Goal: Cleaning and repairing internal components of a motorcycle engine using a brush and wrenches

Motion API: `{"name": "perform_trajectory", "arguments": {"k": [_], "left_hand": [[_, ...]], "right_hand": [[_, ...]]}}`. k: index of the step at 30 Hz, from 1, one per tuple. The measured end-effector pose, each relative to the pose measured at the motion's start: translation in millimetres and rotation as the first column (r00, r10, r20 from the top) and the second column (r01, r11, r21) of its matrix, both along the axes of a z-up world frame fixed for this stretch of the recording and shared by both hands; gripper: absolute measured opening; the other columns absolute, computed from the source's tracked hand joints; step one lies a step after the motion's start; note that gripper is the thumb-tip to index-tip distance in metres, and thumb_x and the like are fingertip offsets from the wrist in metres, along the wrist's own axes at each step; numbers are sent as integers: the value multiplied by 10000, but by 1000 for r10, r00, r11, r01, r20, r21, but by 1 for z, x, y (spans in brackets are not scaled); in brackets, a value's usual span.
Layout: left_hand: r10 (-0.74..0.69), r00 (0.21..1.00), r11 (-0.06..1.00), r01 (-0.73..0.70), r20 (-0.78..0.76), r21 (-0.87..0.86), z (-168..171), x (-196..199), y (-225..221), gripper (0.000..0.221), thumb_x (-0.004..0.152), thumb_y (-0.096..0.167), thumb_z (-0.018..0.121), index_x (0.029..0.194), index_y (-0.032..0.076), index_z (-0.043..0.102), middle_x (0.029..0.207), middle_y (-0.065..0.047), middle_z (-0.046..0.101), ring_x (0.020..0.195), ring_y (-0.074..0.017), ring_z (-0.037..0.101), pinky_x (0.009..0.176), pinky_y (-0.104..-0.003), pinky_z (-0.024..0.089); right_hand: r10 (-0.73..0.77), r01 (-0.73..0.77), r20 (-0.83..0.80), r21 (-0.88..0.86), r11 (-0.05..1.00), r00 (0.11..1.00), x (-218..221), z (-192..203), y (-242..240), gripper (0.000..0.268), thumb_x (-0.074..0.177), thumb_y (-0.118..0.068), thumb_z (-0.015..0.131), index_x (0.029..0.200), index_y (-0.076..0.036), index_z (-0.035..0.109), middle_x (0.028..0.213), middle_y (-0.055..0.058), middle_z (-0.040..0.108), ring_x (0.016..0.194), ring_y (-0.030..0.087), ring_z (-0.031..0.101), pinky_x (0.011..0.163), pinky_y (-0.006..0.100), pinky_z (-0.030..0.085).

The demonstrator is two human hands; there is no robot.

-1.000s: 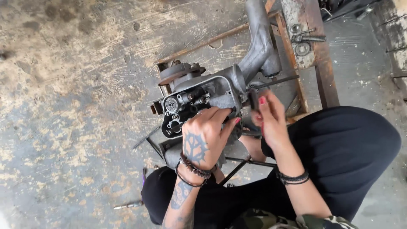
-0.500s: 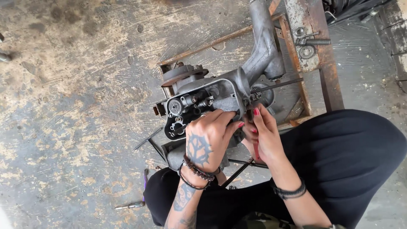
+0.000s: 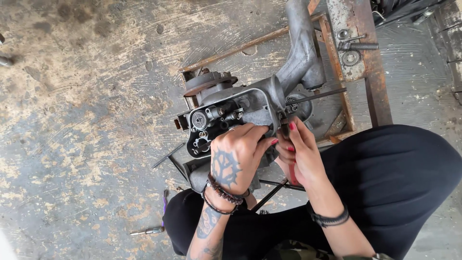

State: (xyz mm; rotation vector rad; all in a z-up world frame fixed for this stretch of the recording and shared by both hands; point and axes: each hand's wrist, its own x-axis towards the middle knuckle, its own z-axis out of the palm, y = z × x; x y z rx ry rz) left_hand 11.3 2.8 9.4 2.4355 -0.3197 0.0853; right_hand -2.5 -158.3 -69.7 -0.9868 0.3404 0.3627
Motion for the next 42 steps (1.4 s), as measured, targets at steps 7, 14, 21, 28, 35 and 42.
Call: {"name": "perform_trajectory", "arguments": {"k": [7,14,21,28,35,42], "left_hand": [[-23,999,999,22,-36,-31,4,2,2,206,919,285,747,959,83,745,722,-56,676,704,-328,710,569,-373,573],[-24,998,999,23,-50,-32,5,3,4,210,894,273,767,942,69,750,706,-56,681,694,-310,718,581,-369,576],[-33,997,999,32,-76,-23,3,4,8,199,878,305,754,988,139,749,740,-23,690,729,-285,728,625,-392,586],[322,937,914,-270,137,-302,46,11,82,118,925,93,764,1035,131,785,818,-20,764,733,-222,779,737,-321,603],[327,939,935,-305,-109,179,-24,-8,118,373,1043,381,595,1181,37,643,968,-130,757,679,-239,728,487,-348,560],[-3,939,999,-10,-345,-33,-64,-15,143,340,1006,222,468,1276,20,512,705,-209,608,658,-508,557,668,-519,393]], "right_hand": [[-12,12,-28,-15,1000,1000,-16,-6,-10,276,1126,-302,421,890,-160,423,657,-75,202,436,12,209,295,163,224],[-5,4,17,23,1000,1000,-6,-3,-1,302,1130,-299,401,863,-160,395,648,-89,214,419,-13,217,277,159,225],[9,-9,34,3,1000,999,0,-11,-3,302,1127,-332,407,874,-169,393,644,-85,192,413,-1,188,279,165,185],[-104,107,27,-209,972,994,-24,-10,-43,278,1107,-392,484,945,-167,512,649,-36,389,437,6,384,343,115,228],[434,-101,323,-693,713,841,50,100,-40,766,971,-546,459,1351,109,341,1043,218,539,492,66,328,402,192,234],[766,-381,-198,-922,66,612,106,107,-10,646,932,-416,591,1456,-86,409,1140,126,643,943,294,722,894,461,541]]}}
